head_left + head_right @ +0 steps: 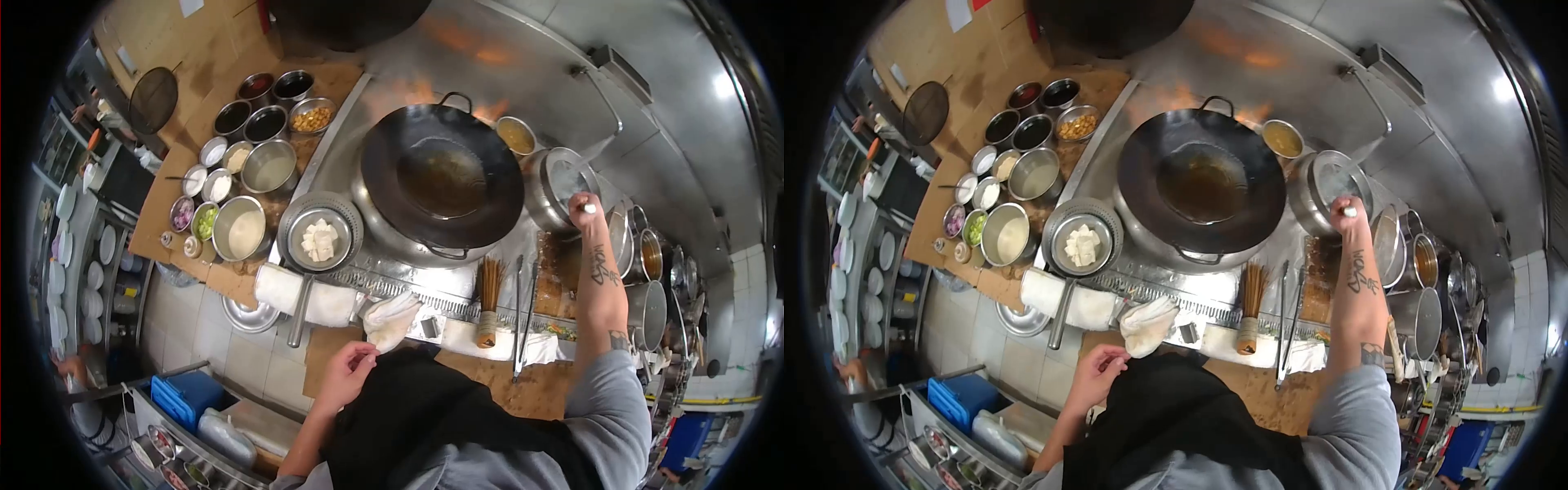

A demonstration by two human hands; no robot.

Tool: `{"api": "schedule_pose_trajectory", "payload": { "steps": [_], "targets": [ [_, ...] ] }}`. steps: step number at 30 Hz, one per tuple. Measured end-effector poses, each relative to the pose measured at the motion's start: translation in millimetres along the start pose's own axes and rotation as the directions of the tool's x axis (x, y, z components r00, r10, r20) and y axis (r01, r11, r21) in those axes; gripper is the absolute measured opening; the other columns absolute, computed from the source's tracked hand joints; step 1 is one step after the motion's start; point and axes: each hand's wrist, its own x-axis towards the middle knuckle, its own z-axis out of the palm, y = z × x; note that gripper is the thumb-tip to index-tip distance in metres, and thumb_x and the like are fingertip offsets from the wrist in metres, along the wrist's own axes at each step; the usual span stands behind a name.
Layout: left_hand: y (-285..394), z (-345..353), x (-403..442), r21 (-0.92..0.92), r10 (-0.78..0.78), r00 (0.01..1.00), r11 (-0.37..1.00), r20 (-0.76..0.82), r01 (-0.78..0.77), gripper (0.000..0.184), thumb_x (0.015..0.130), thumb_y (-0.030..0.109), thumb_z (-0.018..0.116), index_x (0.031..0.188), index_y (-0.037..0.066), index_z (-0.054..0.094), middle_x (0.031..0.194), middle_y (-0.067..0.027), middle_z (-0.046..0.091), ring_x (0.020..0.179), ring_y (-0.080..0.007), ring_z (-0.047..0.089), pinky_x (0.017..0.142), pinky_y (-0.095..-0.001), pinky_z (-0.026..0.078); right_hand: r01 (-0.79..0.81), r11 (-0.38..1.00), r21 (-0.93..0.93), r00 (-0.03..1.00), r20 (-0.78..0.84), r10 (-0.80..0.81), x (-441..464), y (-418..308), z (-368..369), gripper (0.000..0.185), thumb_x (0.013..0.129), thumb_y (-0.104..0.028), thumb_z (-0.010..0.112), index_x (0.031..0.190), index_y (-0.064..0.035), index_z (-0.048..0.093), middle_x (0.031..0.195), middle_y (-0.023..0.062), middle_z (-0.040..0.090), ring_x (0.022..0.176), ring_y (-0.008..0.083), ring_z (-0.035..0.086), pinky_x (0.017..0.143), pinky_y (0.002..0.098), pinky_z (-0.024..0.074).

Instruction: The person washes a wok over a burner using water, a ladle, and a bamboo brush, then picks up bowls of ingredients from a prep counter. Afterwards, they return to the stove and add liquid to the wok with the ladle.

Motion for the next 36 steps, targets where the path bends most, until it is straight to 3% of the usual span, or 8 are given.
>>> {"api": "schedule_pose_trajectory", "payload": {
  "steps": [8, 13, 16, 18, 20, 28, 34, 36],
  "targets": [
    [7, 5, -4, -0.031, -0.018, 0.999, 0.999, -0.028, 0.017, 0.021, 0.098, 0.009, 0.061, 0.116, 0.000, 0.060, 0.106, -0.0075, 0.069, 0.088, -0.0124, 0.064, 0.079, -0.0261, 0.051, 0.118, 0.983, 0.139, 0.992, 0.017, -0.121, -63, -4, 101, 0.025, 0.092, -0.004, 0.042, 0.067, -0.0093, 0.041, 0.057, -0.0011, 0.046, 0.043, 0.0109, 0.047, 0.041, 0.0235, 0.0471],
    [3, 9, 3, -0.004, -0.023, 1.000, 1.000, 0.004, 0.023, 0.020, 0.098, 0.010, 0.060, 0.116, 0.001, 0.060, 0.106, -0.0075, 0.069, 0.086, -0.0123, 0.064, 0.077, -0.0253, 0.050, -0.019, 0.960, -0.280, 0.992, 0.111, 0.052, -76, -52, 111, 0.020, 0.090, -0.004, 0.046, 0.071, -0.0020, 0.052, 0.056, 0.0034, 0.050, 0.047, 0.0127, 0.052, 0.042, 0.0226, 0.0442],
    [4, 11, 8, 0.010, -0.011, 1.000, 1.000, 0.024, 0.010, 0.020, 0.098, 0.009, 0.060, 0.115, 0.000, 0.060, 0.105, -0.0081, 0.069, 0.086, -0.0124, 0.064, 0.077, -0.0253, 0.050, 0.214, 0.553, -0.805, 0.906, -0.048, -0.420, -75, -32, 92, 0.016, 0.085, -0.005, 0.053, 0.077, 0.0047, 0.064, 0.064, 0.0124, 0.062, 0.049, 0.0196, 0.055, 0.042, 0.0274, 0.0440],
    [4, 13, 10, 0.014, 0.001, 1.000, 1.000, 0.026, -0.001, 0.019, 0.098, 0.008, 0.060, 0.115, -0.001, 0.060, 0.105, -0.0083, 0.069, 0.085, -0.0124, 0.064, 0.076, -0.0252, 0.050, 0.009, -0.163, -0.987, 0.849, 0.093, -0.520, -79, -7, 70, 0.016, 0.078, -0.006, 0.061, 0.081, 0.0073, 0.069, 0.074, 0.0178, 0.069, 0.059, 0.0276, 0.064, 0.051, 0.0392, 0.0513],
    [5, 12, 7, 0.010, 0.007, 1.000, 1.000, 0.014, -0.007, 0.019, 0.097, 0.007, 0.060, 0.115, -0.001, 0.060, 0.105, -0.0085, 0.069, 0.084, -0.0124, 0.064, 0.076, -0.0251, 0.050, -0.295, -0.179, -0.938, 0.813, -0.148, -0.563, -96, 33, 66, 0.021, 0.078, -0.012, 0.064, 0.087, 0.0071, 0.069, 0.088, 0.0232, 0.072, 0.082, 0.0363, 0.071, 0.071, 0.0481, 0.0564],
    [9, 9, 1, 0.032, -0.105, 0.994, 0.994, 0.043, 0.104, 0.019, 0.097, 0.006, 0.061, 0.115, -0.001, 0.059, 0.105, -0.0078, 0.069, 0.086, -0.0119, 0.064, 0.078, -0.0244, 0.052, 0.055, -0.185, -0.981, 0.516, 0.187, -0.836, -157, 210, -148, 0.062, 0.082, -0.007, 0.056, 0.141, 0.0032, 0.041, 0.104, 0.0351, 0.064, 0.098, 0.0511, 0.062, 0.088, 0.0538, 0.0498],
    [30, 24, 30, 0.394, -0.261, 0.859, 0.916, 0.440, 0.077, 0.024, 0.094, 0.004, 0.063, 0.117, -0.001, 0.064, 0.101, -0.0053, 0.067, 0.087, -0.0099, 0.061, 0.079, -0.0237, 0.049, 0.137, -0.139, -0.981, 0.569, 0.193, -0.800, -289, 326, -211, 0.069, 0.085, -0.006, 0.058, 0.150, -0.0069, 0.035, 0.105, 0.0258, 0.067, 0.097, 0.0440, 0.066, 0.084, 0.0459, 0.0533],
    [20, 33, 45, 0.498, -0.349, 0.749, 0.867, 0.564, 0.029, 0.025, 0.093, 0.004, 0.064, 0.118, -0.001, 0.064, 0.102, -0.0058, 0.067, 0.089, -0.0106, 0.061, 0.081, -0.0242, 0.049, -0.182, -0.004, -0.983, 0.784, -0.143, -0.604, -301, 335, -205, 0.074, 0.083, -0.010, 0.057, 0.153, -0.0160, 0.033, 0.115, 0.0241, 0.066, 0.101, 0.0420, 0.065, 0.087, 0.0487, 0.0528]
  ]
}}
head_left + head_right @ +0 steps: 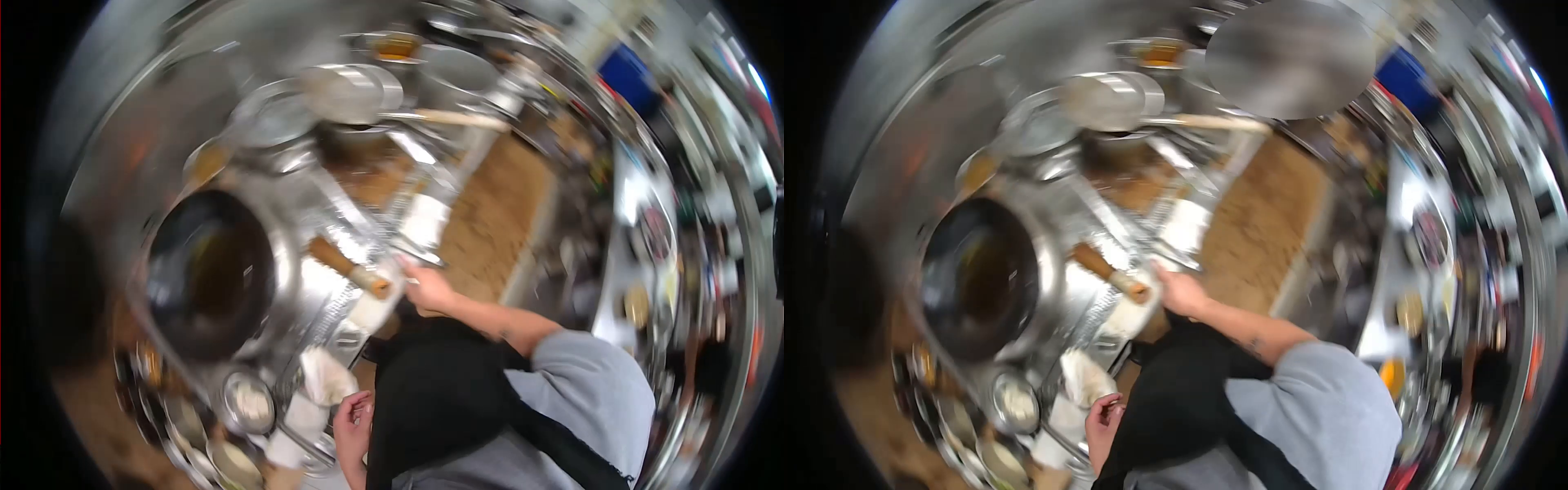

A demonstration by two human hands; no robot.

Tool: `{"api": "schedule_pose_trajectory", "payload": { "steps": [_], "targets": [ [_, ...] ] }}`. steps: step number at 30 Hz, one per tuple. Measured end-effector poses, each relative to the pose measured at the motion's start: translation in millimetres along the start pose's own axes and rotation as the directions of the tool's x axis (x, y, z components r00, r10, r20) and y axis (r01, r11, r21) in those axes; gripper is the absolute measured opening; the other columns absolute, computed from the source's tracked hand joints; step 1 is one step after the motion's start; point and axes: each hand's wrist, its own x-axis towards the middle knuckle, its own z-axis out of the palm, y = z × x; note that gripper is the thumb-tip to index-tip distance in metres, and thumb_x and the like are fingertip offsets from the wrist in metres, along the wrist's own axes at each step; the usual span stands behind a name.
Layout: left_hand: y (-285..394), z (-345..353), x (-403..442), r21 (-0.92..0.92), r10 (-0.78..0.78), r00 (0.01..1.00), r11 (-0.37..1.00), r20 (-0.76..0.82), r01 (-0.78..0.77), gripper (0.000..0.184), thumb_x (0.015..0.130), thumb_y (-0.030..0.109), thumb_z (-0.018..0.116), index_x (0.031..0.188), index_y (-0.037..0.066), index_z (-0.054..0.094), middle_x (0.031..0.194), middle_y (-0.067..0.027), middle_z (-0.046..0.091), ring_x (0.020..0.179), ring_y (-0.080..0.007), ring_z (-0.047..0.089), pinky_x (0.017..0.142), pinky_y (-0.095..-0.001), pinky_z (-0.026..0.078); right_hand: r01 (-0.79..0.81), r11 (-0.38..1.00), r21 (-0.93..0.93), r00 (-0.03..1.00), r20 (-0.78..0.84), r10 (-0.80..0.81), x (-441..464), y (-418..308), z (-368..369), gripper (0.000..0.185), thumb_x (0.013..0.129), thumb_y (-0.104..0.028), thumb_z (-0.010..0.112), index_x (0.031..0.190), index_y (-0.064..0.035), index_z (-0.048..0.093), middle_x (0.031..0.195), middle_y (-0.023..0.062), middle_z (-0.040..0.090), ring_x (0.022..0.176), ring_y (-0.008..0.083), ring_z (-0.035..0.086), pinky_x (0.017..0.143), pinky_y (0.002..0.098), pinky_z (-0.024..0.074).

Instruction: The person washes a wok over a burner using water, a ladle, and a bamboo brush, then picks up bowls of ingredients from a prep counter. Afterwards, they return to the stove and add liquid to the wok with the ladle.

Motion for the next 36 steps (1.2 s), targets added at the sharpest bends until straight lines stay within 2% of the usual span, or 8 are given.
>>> {"api": "schedule_pose_trajectory", "payload": {
  "steps": [3, 6, 12, 16, 20, 24, 30, 36],
  "targets": [
    [44, 27, 28, 0.157, -0.043, 0.964, 0.988, 0.261, 0.002, 0.025, 0.093, 0.004, 0.063, 0.118, 0.001, 0.064, 0.103, -0.0064, 0.065, 0.090, -0.0121, 0.059, 0.082, -0.0264, 0.048, 0.004, 0.989, -0.146, 0.998, 0.065, 0.006, 3, 6, 11, 0.071, 0.087, -0.007, 0.052, 0.154, -0.0187, 0.031, 0.106, 0.0241, 0.065, 0.093, 0.0402, 0.067, 0.081, 0.0492, 0.0546],
    [66, 63, 58, 0.247, -0.033, 0.888, 0.965, 0.458, -0.092, 0.027, 0.093, 0.002, 0.062, 0.120, 0.000, 0.062, 0.110, -0.0075, 0.065, 0.097, -0.0129, 0.060, 0.087, -0.0278, 0.048, -0.018, 0.990, -0.142, 1.000, 0.002, 0.019, 20, 16, 15, 0.060, 0.090, -0.033, 0.066, 0.143, -0.0120, 0.049, 0.133, 0.0218, 0.049, 0.123, 0.0394, 0.051, 0.100, 0.0456, 0.0473],
    [102, 218, 106, 0.226, -0.055, 0.577, 0.947, 0.815, -0.229, 0.027, 0.095, 0.000, 0.060, 0.122, -0.001, 0.058, 0.121, -0.0098, 0.064, 0.103, -0.0136, 0.062, 0.090, -0.0276, 0.050, 0.035, 0.943, 0.332, 0.931, -0.353, 0.089, -84, 103, -117, 0.056, 0.088, -0.036, 0.069, 0.130, -0.0006, 0.058, 0.129, 0.0253, 0.056, 0.122, 0.0405, 0.053, 0.104, 0.0463, 0.0439],
    [103, 370, 115, 0.184, -0.086, 0.382, 0.956, 0.920, -0.229, 0.025, 0.097, 0.003, 0.060, 0.121, -0.002, 0.057, 0.116, -0.0126, 0.067, 0.095, -0.0155, 0.065, 0.086, -0.0301, 0.053, -0.045, 0.839, 0.542, 0.583, -0.668, 0.462, -203, 252, -180, 0.050, 0.086, -0.029, 0.069, 0.124, 0.0016, 0.062, 0.101, 0.0193, 0.071, 0.098, 0.0353, 0.067, 0.088, 0.0427, 0.0527],
    [75, 519, 122, 0.176, -0.126, 0.218, 0.959, 0.968, -0.224, 0.021, 0.098, 0.005, 0.058, 0.119, -0.001, 0.058, 0.113, -0.0135, 0.067, 0.091, -0.0180, 0.067, 0.080, -0.0321, 0.056, -0.023, 0.658, 0.753, 0.263, -0.630, 0.730, -344, 369, -215, 0.043, 0.089, -0.021, 0.068, 0.125, 0.0028, 0.061, 0.098, 0.0132, 0.071, 0.086, 0.0195, 0.069, 0.078, 0.0331, 0.0546],
    [74, 635, 125, 0.212, -0.169, 0.172, 0.939, 0.970, -0.272, 0.021, 0.099, 0.008, 0.057, 0.119, 0.001, 0.058, 0.108, -0.0122, 0.069, 0.087, -0.0180, 0.067, 0.078, -0.0316, 0.055, 0.165, 0.465, 0.870, 0.107, -0.484, 0.868, -424, 428, -241, 0.041, 0.092, -0.017, 0.065, 0.127, 0.0032, 0.059, 0.098, 0.0100, 0.070, 0.084, 0.0153, 0.068, 0.069, 0.0298, 0.0555],
    [103, 796, 176, 0.237, -0.190, 0.270, 0.960, 0.944, -0.152, 0.014, 0.101, 0.014, 0.057, 0.112, 0.006, 0.059, 0.100, -0.0066, 0.068, 0.079, -0.0145, 0.066, 0.069, -0.0286, 0.056, 0.351, 0.301, 0.887, 0.204, -0.386, 0.900, -444, 469, -284, 0.042, 0.095, -0.013, 0.061, 0.131, 0.0054, 0.053, 0.101, 0.0105, 0.069, 0.086, 0.0162, 0.068, 0.068, 0.0286, 0.0563],
    [120, 1041, 246, 0.280, -0.215, 0.320, 0.944, 0.923, -0.175, 0.013, 0.101, 0.018, 0.057, 0.108, 0.007, 0.059, 0.096, -0.0037, 0.067, 0.076, -0.0126, 0.062, 0.066, -0.0271, 0.055, 0.514, 0.123, 0.849, 0.136, -0.222, 0.966, -412, 535, -318, 0.048, 0.098, -0.018, 0.059, 0.138, 0.0044, 0.045, 0.106, 0.0149, 0.066, 0.089, 0.0220, 0.069, 0.071, 0.0331, 0.0586]
  ]
}}
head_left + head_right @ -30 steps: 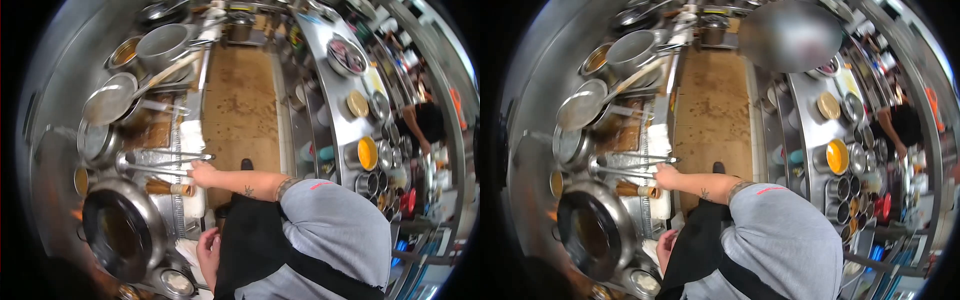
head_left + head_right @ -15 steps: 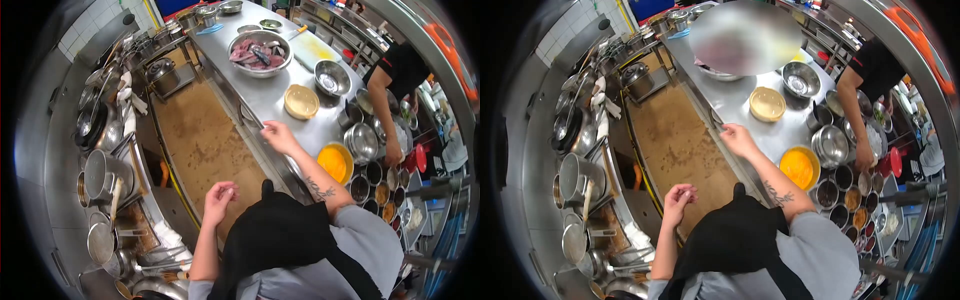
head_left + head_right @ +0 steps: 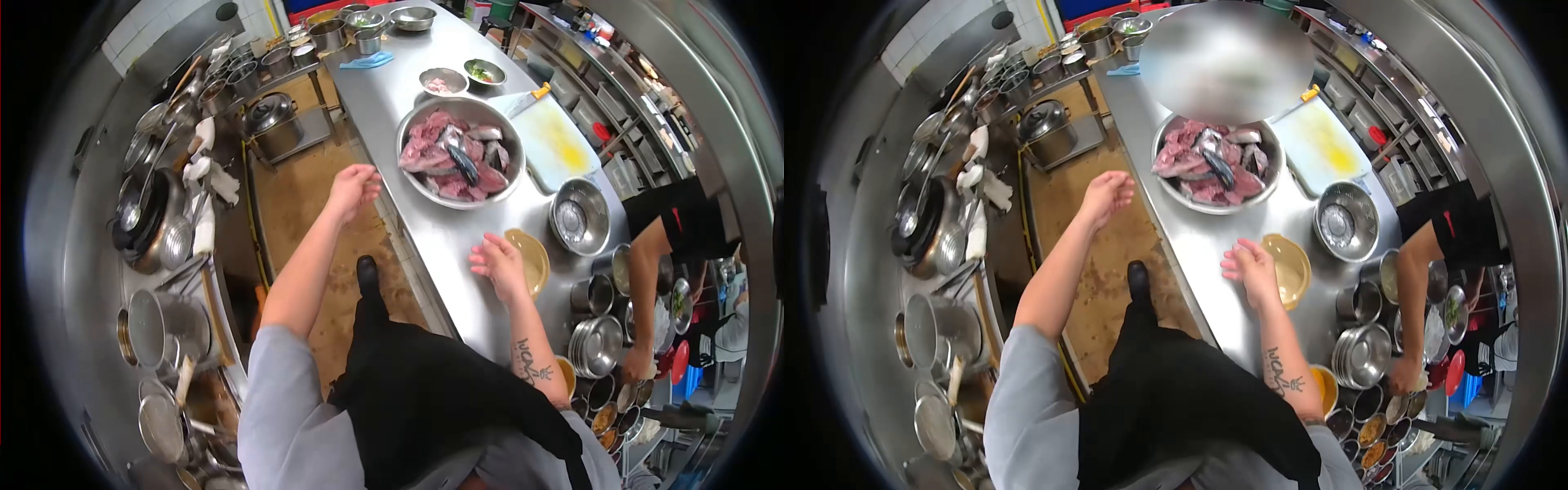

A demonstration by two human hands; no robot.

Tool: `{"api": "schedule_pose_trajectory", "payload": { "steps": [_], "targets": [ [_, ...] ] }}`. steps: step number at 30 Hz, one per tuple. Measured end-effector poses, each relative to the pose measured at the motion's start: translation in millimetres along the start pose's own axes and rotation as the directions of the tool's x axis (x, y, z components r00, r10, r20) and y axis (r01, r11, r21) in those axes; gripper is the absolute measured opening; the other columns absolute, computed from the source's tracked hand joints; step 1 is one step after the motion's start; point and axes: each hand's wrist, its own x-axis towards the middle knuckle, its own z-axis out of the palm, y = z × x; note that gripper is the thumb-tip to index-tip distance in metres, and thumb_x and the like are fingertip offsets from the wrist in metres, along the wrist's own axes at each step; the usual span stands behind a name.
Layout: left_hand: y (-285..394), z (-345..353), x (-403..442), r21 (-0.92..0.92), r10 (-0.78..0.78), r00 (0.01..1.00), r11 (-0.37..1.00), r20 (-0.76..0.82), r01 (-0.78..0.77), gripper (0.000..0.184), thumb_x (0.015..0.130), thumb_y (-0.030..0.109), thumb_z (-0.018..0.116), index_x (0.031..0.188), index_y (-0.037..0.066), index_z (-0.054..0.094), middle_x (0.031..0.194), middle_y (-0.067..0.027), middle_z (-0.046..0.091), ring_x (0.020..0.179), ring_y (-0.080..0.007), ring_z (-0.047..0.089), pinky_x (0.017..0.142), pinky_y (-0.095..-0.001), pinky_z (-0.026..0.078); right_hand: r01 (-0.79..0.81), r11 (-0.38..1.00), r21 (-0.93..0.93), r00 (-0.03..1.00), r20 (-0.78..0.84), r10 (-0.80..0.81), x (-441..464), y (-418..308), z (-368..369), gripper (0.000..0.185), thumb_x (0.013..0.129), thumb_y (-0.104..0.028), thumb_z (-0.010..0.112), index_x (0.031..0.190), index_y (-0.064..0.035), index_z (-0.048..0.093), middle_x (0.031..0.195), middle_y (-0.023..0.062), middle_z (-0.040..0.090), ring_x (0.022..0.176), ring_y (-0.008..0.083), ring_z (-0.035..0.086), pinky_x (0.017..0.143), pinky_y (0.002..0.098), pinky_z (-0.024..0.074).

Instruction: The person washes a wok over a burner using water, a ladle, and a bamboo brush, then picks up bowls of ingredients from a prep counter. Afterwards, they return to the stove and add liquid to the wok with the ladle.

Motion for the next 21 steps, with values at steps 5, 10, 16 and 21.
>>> {"api": "schedule_pose_trajectory", "payload": {
  "steps": [5, 10, 16, 21],
  "targets": [
    [29, 22, 192, 0.149, -0.031, 0.997, 0.989, 0.072, 0.020, 0.023, 0.099, 0.026, 0.061, 0.111, 0.006, 0.057, 0.098, -0.0055, 0.066, 0.080, -0.0156, 0.064, 0.068, -0.0298, 0.054, -0.013, 0.949, 0.315, 0.994, -0.100, 0.047, 53, -12, 37, 0.068, 0.097, -0.023, 0.061, 0.149, -0.0015, 0.024, 0.138, 0.0224, 0.047, 0.095, 0.0342, 0.070, 0.074, 0.0443, 0.0613],
    [33, 69, 343, 0.153, -0.196, 0.971, 0.973, 0.140, 0.174, 0.037, 0.096, 0.036, 0.064, 0.113, 0.005, 0.054, 0.104, -0.0080, 0.064, 0.082, -0.0195, 0.064, 0.068, -0.0329, 0.055, -0.007, 0.853, 0.521, 0.973, -0.192, 0.125, 84, 5, 45, 0.050, 0.094, -0.015, 0.057, 0.138, -0.0031, 0.035, 0.127, 0.0200, 0.057, 0.092, 0.0358, 0.071, 0.075, 0.0521, 0.0622],
    [28, 103, 415, 0.153, -0.190, 0.976, 0.973, 0.106, 0.173, 0.030, 0.089, 0.022, 0.071, 0.101, -0.002, 0.059, 0.090, -0.0139, 0.066, 0.070, -0.0216, 0.068, 0.051, -0.0341, 0.059, 0.032, 0.867, 0.498, 0.901, -0.389, 0.190, 86, -7, 69, 0.047, 0.089, -0.004, 0.052, 0.135, -0.0032, 0.039, 0.120, 0.0176, 0.062, 0.093, 0.0340, 0.071, 0.071, 0.0489, 0.0649],
    [51, 28, 451, 0.198, -0.152, 0.974, 0.973, 0.169, 0.117, 0.023, 0.090, 0.014, 0.063, 0.108, 0.002, 0.058, 0.096, -0.0114, 0.068, 0.084, -0.0210, 0.070, 0.066, -0.0400, 0.062, 0.077, 0.892, 0.446, 0.849, -0.498, 0.176, 97, -9, 78, 0.043, 0.088, 0.001, 0.051, 0.130, 0.0011, 0.040, 0.118, 0.0179, 0.061, 0.089, 0.0320, 0.071, 0.067, 0.0457, 0.0658]
  ]
}}
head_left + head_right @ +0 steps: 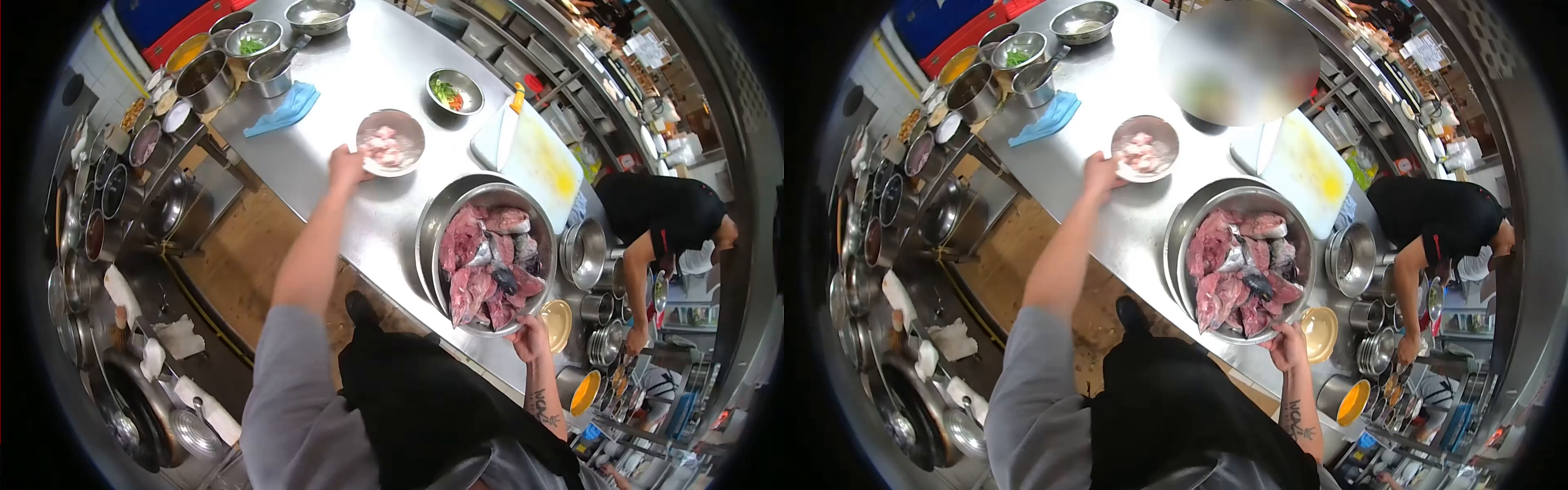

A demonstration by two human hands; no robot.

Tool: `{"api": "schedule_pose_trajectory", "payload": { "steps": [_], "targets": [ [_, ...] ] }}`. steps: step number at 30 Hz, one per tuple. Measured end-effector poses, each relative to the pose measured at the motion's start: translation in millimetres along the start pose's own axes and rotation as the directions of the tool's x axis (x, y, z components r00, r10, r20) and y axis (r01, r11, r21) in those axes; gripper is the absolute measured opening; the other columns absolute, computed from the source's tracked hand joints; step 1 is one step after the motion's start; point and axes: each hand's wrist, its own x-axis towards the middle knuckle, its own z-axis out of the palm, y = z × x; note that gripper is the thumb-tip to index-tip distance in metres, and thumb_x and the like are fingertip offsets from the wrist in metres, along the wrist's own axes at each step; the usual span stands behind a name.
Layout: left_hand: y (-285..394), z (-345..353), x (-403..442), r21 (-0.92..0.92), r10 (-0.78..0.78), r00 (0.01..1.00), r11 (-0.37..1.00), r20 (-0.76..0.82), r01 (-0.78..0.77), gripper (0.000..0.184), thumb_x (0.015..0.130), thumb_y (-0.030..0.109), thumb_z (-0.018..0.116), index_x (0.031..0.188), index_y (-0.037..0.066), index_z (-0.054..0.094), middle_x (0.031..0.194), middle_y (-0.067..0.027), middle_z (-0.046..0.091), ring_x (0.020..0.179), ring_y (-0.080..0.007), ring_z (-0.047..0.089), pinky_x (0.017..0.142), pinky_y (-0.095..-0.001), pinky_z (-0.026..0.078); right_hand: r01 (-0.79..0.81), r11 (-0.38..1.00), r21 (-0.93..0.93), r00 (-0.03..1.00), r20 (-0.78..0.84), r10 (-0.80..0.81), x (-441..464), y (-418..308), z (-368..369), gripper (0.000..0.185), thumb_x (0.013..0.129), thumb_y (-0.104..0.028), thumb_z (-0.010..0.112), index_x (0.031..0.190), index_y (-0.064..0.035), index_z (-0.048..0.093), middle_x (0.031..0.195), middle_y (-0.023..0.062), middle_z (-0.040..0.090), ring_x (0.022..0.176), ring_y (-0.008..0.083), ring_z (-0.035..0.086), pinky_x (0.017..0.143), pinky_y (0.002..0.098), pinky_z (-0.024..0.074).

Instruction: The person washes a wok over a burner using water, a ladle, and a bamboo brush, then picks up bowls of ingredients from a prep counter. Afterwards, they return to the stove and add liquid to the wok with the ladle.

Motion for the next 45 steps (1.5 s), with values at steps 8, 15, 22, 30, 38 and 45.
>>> {"api": "schedule_pose_trajectory", "payload": {
  "steps": [8, 15, 22, 30, 38, 45],
  "targets": [
    [4, -207, -95, 0.378, 0.095, 0.994, 0.923, -0.052, -0.068, 0.019, 0.088, 0.012, 0.062, 0.104, 0.004, 0.068, 0.077, 0.0003, 0.062, 0.062, -0.0080, 0.057, 0.050, -0.0251, 0.046, 0.019, 1.000, 0.005, 1.000, 0.011, -0.019, 34, -17, 104, 0.040, 0.090, 0.002, 0.054, 0.128, 0.0019, 0.040, 0.117, 0.0186, 0.062, 0.091, 0.0297, 0.070, 0.064, 0.0415, 0.0650],
    [-55, -198, -228, 0.215, -0.180, 0.943, 0.969, 0.279, 0.122, 0.009, 0.084, 0.003, 0.061, 0.091, 0.004, 0.066, 0.078, 0.0025, 0.062, 0.066, -0.0043, 0.056, 0.051, -0.0214, 0.043, -0.024, 0.991, -0.134, 0.979, 0.196, 0.050, 102, -29, 169, 0.040, 0.095, -0.009, 0.057, 0.131, -0.0013, 0.043, 0.115, 0.0149, 0.065, 0.082, 0.0276, 0.072, 0.068, 0.0372, 0.0642],
    [-103, -16, -281, 0.256, -0.253, 0.842, 0.956, 0.476, 0.142, 0.006, 0.089, 0.007, 0.062, 0.091, 0.002, 0.062, 0.083, -0.0035, 0.066, 0.063, -0.0082, 0.061, 0.049, -0.0242, 0.051, 0.361, 0.016, -0.932, 0.881, 0.336, -0.333, 99, -49, 45, 0.064, 0.090, -0.044, 0.067, 0.141, -0.0087, 0.051, 0.126, 0.0154, 0.063, 0.111, 0.0342, 0.064, 0.100, 0.0507, 0.0490],
    [-169, 160, -321, 0.124, -0.115, 0.886, 0.990, 0.450, 0.066, 0.011, 0.091, 0.004, 0.060, 0.085, -0.003, 0.054, 0.086, -0.0134, 0.064, 0.074, -0.0196, 0.068, 0.057, -0.0319, 0.062, 0.165, -0.368, -0.915, 0.901, 0.291, -0.321, 16, -58, -128, 0.069, 0.082, -0.056, 0.068, 0.132, -0.0100, 0.057, 0.139, 0.0153, 0.049, 0.142, 0.0348, 0.032, 0.116, 0.0619, 0.0193],
    [-219, 221, -386, -0.103, -0.051, 0.973, 0.992, 0.224, 0.075, 0.023, 0.096, 0.019, 0.066, 0.106, 0.006, 0.050, 0.100, -0.0096, 0.060, 0.077, -0.0199, 0.069, 0.062, -0.0311, 0.060, 0.509, -0.378, -0.773, 0.724, 0.623, -0.297, 12, -62, -180, 0.067, 0.081, -0.044, 0.075, 0.130, -0.0017, 0.056, 0.132, 0.0179, 0.054, 0.131, 0.0373, 0.045, 0.113, 0.0552, 0.0274],
    [-261, 165, -564, -0.120, -0.002, 1.000, 0.993, -0.029, -0.002, 0.027, 0.096, 0.025, 0.065, 0.110, 0.004, 0.056, 0.104, -0.0060, 0.062, 0.077, -0.0128, 0.063, 0.061, -0.0296, 0.054, 0.841, -0.168, -0.514, 0.438, 0.830, -0.344, -39, -42, -136, 0.056, 0.090, -0.012, 0.069, 0.138, 0.0036, 0.046, 0.139, 0.0209, 0.050, 0.130, 0.0350, 0.047, 0.112, 0.0433, 0.0337]
  ]
}}
